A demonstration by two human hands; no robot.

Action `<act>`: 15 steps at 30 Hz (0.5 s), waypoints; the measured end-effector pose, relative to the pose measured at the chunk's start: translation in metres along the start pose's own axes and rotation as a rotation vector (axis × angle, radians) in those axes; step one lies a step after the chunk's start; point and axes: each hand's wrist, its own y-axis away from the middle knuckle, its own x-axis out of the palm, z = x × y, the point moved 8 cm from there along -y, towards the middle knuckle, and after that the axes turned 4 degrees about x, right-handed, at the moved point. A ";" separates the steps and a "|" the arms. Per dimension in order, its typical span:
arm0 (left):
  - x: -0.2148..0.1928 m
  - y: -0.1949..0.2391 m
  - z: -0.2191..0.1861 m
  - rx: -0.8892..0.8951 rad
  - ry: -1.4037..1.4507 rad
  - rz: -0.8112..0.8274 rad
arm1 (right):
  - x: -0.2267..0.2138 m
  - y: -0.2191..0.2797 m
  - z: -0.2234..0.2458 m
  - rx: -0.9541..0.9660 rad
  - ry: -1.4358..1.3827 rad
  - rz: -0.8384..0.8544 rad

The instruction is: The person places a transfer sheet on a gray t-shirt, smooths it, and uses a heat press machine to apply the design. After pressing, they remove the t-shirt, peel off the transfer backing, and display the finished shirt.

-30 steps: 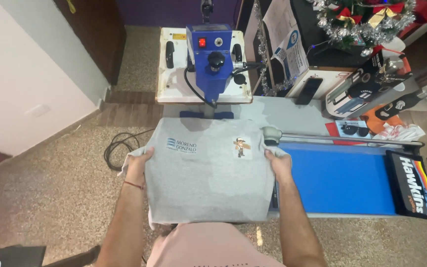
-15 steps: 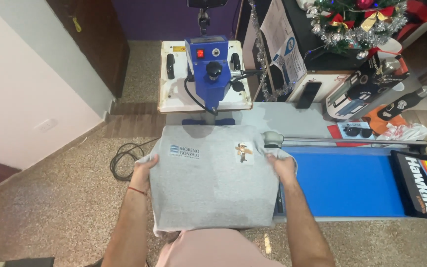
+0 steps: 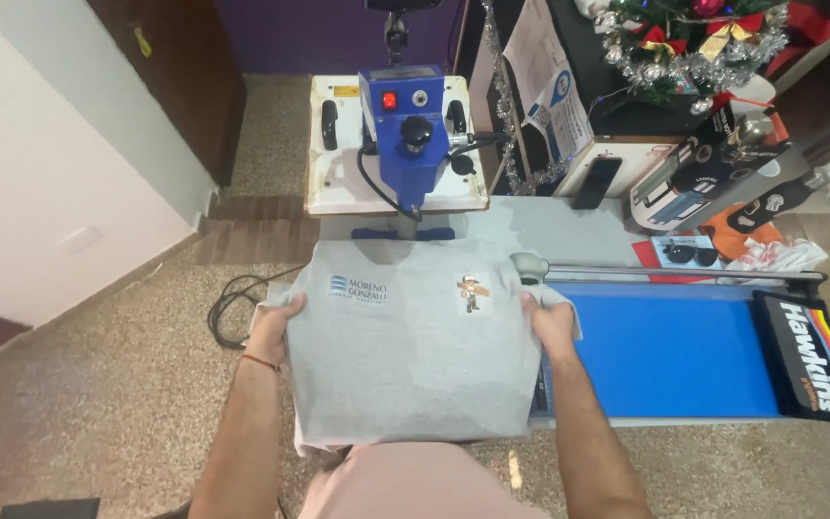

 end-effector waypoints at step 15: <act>-0.013 -0.010 0.002 -0.082 -0.183 -0.026 | 0.003 -0.011 0.004 -0.045 0.210 0.034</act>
